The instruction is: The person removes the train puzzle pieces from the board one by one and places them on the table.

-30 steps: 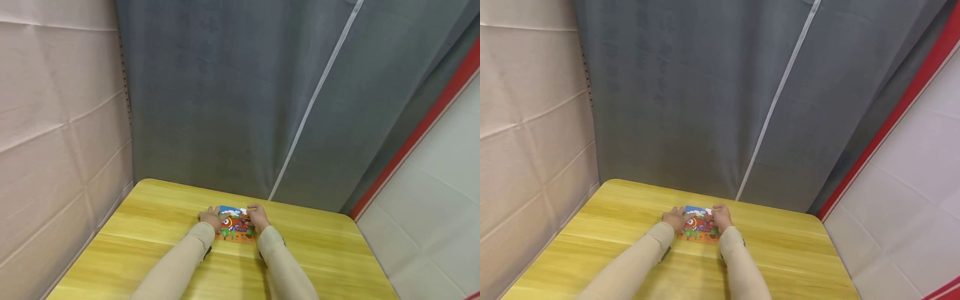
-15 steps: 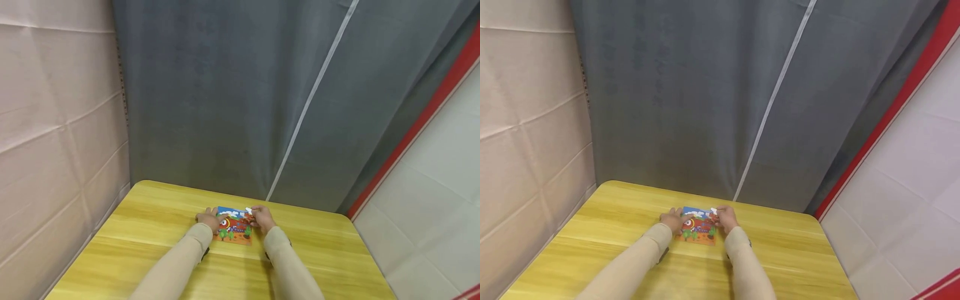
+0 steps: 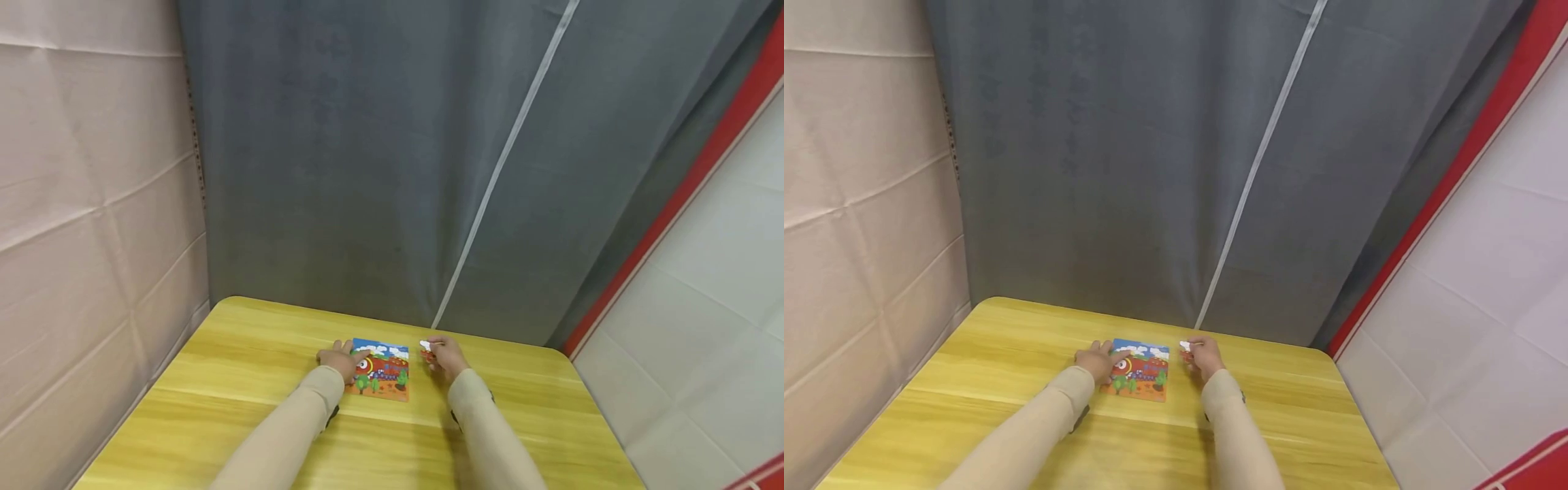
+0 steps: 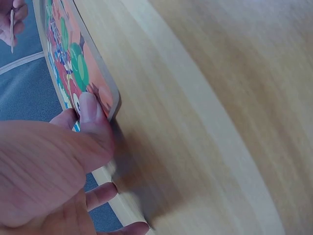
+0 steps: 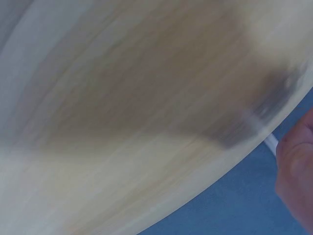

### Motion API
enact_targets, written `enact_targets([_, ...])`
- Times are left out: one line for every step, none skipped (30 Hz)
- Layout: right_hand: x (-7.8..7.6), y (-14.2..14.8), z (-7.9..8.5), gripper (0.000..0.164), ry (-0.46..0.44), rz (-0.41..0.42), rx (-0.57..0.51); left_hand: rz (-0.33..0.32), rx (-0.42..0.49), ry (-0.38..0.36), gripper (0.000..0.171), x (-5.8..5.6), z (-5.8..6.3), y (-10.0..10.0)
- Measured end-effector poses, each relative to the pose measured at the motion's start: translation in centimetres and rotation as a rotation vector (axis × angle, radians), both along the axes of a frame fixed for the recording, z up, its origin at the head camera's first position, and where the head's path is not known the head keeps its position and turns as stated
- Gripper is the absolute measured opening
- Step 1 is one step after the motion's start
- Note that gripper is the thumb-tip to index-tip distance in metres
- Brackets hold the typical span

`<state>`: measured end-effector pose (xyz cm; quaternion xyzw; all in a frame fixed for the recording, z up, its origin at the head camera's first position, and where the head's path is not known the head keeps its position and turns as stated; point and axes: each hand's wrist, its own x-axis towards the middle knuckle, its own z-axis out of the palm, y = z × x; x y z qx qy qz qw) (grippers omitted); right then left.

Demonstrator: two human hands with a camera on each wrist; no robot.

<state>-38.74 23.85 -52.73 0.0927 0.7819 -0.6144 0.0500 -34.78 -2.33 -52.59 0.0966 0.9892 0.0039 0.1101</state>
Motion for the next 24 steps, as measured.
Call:
enact_targets([0.0,0.2,0.0,0.024,-0.004,-0.008,0.0,-0.003,0.009,-0.002,0.072,0.4,0.4,-0.1])
enact_targets([0.0,0.5,0.0,0.024,-0.004,-0.012,-0.001,0.003,0.01,-0.012,0.071,0.9,1.2,0.0])
enact_targets([0.0,0.7,-0.1,0.024,-0.003,-0.013,-0.001,-0.001,0.014,-0.007,0.071,1.2,1.5,0.0])
enact_targets([0.0,1.0,0.0,0.024,0.0,-0.014,-0.002,-0.003,0.02,0.0,0.071,1.4,1.7,-0.1])
enact_targets([0.1,1.2,0.0,0.025,0.005,-0.016,-0.001,-0.006,0.021,0.006,0.071,1.5,1.7,-0.1])
enact_targets([0.1,1.5,0.0,0.025,0.01,-0.017,-0.003,-0.008,0.022,0.013,0.071,1.6,1.7,-0.1])
enact_targets([0.1,1.7,-0.1,0.026,0.013,-0.019,-0.011,-0.008,0.022,0.015,0.071,1.5,1.6,-0.1])
enact_targets([0.1,2.0,0.0,0.027,0.013,-0.022,-0.016,-0.01,0.021,0.018,0.071,1.4,1.4,-0.1])
enact_targets([0.2,2.2,0.0,0.028,0.018,-0.022,-0.016,-0.011,0.018,0.018,0.071,1.2,1.3,-0.1])
enact_targets([0.1,2.5,0.0,0.03,0.024,-0.023,-0.017,-0.012,0.015,0.018,0.072,1.2,1.2,-0.2])
enact_targets([0.1,2.8,-0.1,0.03,0.026,-0.028,-0.018,-0.013,0.013,0.019,0.072,1.2,1.1,-0.2])
enact_targets([0.1,3.1,-0.1,0.031,0.027,-0.031,-0.02,-0.014,0.012,0.02,0.072,1.1,1.1,-0.2])
enact_targets([0.0,3.3,-0.2,0.031,0.026,-0.036,-0.019,-0.012,0.015,0.02,0.072,1.1,1.1,-0.3])
enact_targets([0.0,3.6,-0.2,0.03,0.028,-0.04,-0.015,-0.013,0.017,0.019,0.072,1.1,1.1,-0.3])
enact_targets([-0.1,3.8,-0.3,0.029,0.029,-0.044,-0.011,-0.013,0.018,0.017,0.073,1.1,1.2,-0.3])
enact_targets([-0.1,4.1,-0.4,0.028,0.026,-0.049,-0.009,-0.012,0.022,0.015,0.072,1.1,1.3,-0.4])
enact_targets([-0.1,4.2,-0.4,0.027,0.022,-0.055,-0.009,-0.012,0.025,0.012,0.073,1.2,1.4,-0.4])
enact_targets([0.0,4.4,-0.4,0.027,0.025,-0.053,-0.008,-0.013,0.027,0.01,0.073,1.2,1.5,-0.5])
enact_targets([0.0,4.6,-0.4,0.027,0.025,-0.053,-0.005,-0.013,0.029,0.008,0.073,1.2,1.6,-0.5])
enact_targets([0.0,4.7,-0.3,0.027,0.03,-0.051,-0.001,-0.015,0.029,0.007,0.073,1.2,1.7,-0.6])
enact_targets([0.1,4.9,-0.2,0.027,0.033,-0.051,0.002,-0.016,0.029,0.009,0.072,1.3,1.8,-0.6])
enact_targets([0.1,5.1,-0.2,0.027,0.038,-0.047,0.006,-0.019,0.031,0.012,0.071,1.3,1.9,-0.6])
enact_targets([0.2,5.3,-0.1,0.027,0.045,-0.048,0.008,-0.023,0.031,0.015,0.071,1.3,1.9,-0.6])
enact_targets([0.3,5.5,0.0,0.028,0.054,-0.049,0.01,-0.026,0.033,0.02,0.07,1.3,2.0,-0.6])
